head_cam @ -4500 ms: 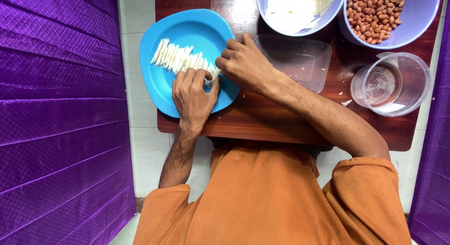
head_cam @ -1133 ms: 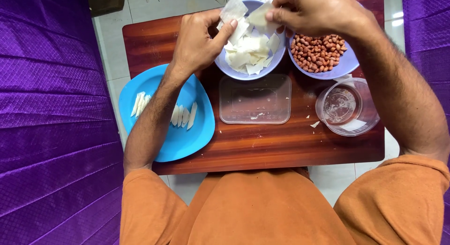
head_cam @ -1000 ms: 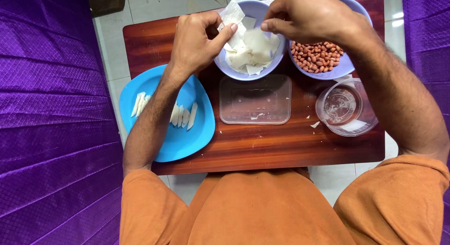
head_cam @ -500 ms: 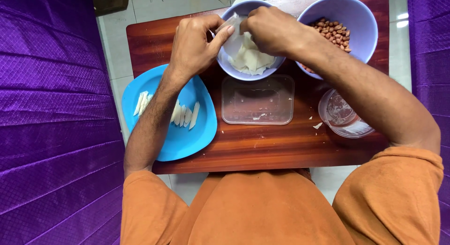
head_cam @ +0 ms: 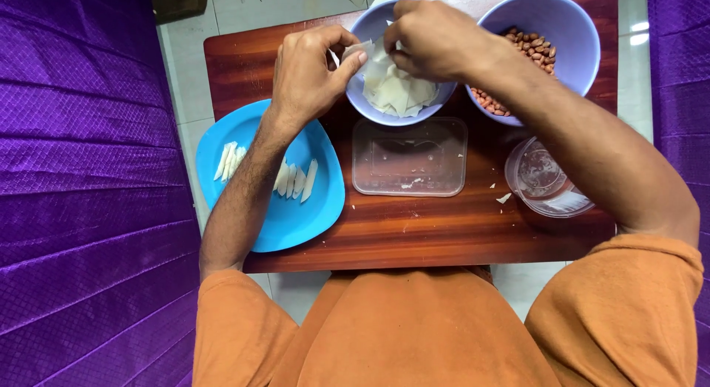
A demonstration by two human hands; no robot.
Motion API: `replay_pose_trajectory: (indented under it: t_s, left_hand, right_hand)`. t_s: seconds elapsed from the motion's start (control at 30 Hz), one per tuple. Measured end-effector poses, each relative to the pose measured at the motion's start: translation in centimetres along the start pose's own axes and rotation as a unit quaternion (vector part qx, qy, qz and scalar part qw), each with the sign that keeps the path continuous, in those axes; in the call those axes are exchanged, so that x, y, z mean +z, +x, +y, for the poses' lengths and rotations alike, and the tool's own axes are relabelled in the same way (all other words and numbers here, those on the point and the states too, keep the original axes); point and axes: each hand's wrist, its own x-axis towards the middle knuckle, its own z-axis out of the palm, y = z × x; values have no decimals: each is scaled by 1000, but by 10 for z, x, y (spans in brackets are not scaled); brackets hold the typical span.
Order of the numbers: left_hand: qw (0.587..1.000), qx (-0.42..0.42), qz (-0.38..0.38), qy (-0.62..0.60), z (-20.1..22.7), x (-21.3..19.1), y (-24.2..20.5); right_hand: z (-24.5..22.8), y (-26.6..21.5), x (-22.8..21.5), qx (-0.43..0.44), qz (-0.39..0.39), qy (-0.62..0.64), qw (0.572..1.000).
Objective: The person is making peanut-filled dough rolls by placing a peanut on a small square of dough and rolling it up.
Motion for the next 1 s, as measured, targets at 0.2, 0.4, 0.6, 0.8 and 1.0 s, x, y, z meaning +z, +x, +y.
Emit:
replay_pose_trajectory:
  t_s: [0.2,0.4,0.6,0.8,1.0]
  left_hand:
    - [998,54,11,15,11,3,-4]
    - [979,39,-13,-201,52,2,0]
    - [959,15,12,-283,79,6,-11]
    - [977,63,56,-197,95,3,-17]
    - [978,89,11,-190,105,-19,-29]
  right_hand:
    - [-24,-34,-66,170,-36,167,970]
    - [-20,-62,-64,135,0,383,914]
    - [-31,-79,-52,95,30,488,867]
    - [-68,-98,-52,32,87,473,876]
    - [-87,-107,-38,34,113,497,860]
